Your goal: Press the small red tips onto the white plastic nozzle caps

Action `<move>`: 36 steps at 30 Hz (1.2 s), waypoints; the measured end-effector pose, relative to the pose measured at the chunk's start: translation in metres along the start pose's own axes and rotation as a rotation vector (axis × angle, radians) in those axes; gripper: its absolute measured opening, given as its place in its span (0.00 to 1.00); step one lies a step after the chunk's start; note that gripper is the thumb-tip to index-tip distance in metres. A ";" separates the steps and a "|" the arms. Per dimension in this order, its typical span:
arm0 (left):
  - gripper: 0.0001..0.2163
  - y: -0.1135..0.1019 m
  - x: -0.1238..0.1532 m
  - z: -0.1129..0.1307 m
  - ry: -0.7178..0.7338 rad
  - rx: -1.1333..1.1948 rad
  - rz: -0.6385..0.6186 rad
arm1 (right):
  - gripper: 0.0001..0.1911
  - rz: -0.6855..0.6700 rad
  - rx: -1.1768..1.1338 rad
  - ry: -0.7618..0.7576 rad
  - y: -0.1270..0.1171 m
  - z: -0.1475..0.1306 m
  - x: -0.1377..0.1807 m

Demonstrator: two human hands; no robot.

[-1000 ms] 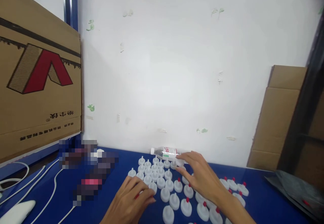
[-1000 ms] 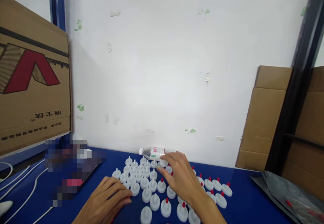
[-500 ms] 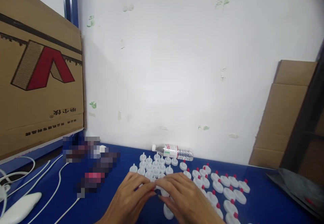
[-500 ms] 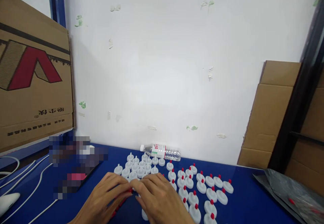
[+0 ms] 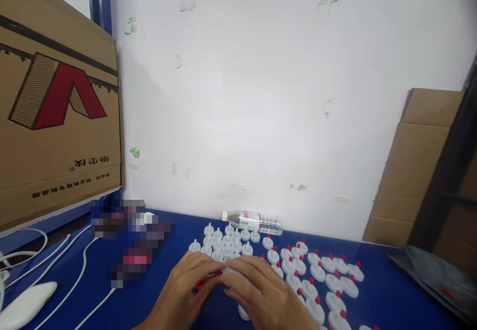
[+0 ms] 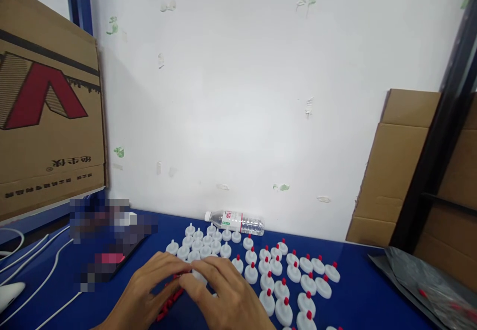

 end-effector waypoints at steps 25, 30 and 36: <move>0.19 -0.003 -0.007 0.019 -0.451 0.222 -0.201 | 0.19 -0.098 0.081 0.036 -0.003 0.008 -0.003; 0.10 -0.005 -0.006 0.012 -0.331 -0.110 -0.300 | 0.12 -0.264 0.183 0.345 0.000 0.047 0.015; 0.09 0.001 0.003 0.006 -0.261 -0.279 -0.373 | 0.20 -0.402 0.172 0.500 0.005 0.070 0.029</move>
Point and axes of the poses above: each hand's wrist, its own x-axis away from the middle knuckle, its own y-axis out of the palm, z = x × y, the point moved 1 cm from there along -x, towards the middle knuckle, and after that the axes turned 13 degrees about x, right-handed, at the moved point
